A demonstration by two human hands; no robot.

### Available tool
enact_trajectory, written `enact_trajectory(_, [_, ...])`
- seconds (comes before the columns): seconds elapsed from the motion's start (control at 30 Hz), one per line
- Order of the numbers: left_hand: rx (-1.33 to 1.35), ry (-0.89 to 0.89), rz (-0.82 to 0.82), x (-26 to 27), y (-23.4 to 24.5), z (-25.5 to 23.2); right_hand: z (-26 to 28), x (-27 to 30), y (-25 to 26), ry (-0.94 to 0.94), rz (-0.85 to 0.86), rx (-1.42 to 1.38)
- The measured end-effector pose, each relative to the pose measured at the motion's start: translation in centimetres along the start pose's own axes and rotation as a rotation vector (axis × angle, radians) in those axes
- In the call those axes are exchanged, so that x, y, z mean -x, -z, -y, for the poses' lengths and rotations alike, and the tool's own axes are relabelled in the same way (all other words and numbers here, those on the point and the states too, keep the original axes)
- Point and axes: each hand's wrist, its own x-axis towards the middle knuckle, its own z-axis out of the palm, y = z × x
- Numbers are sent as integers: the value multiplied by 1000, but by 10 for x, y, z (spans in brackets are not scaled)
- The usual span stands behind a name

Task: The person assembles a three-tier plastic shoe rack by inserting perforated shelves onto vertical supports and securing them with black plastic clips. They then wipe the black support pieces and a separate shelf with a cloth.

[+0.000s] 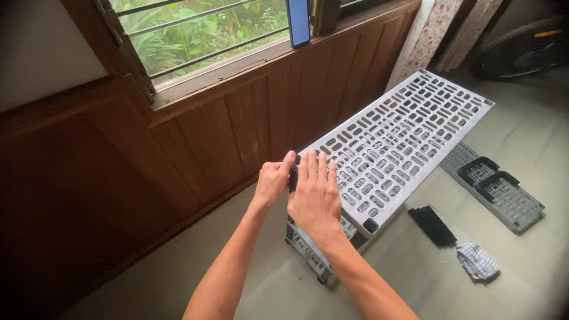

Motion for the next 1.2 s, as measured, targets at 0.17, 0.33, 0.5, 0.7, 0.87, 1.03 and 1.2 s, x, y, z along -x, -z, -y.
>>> enact_trajectory(0.17, [102, 127, 18, -4, 4, 6, 13, 35, -10, 133, -374, -361])
enact_trajectory(0.33, [173, 225, 49, 3, 8, 1, 28, 55, -35, -534, -212, -999])
enact_trajectory(0.5, [13, 239, -46, 13, 6, -13, 13, 21, -51, -771, -271, -1314])
enact_trajectory(0.7, [-31, 236, -80, 14, 3, -23, 5, -3, -55, -783, -111, -1301])
enact_trajectory(0.87, [-76, 148, -80, 14, 4, -22, 6, -6, -62, -767, -156, -1303])
enact_trajectory(1.03, [-90, 78, -137, 19, 1, -22, 1, -9, -70, -786, -95, -1364])
enact_trajectory(1.2, [-249, 85, -249, 26, -8, -28, -2, -6, -72, -779, -71, -1462])
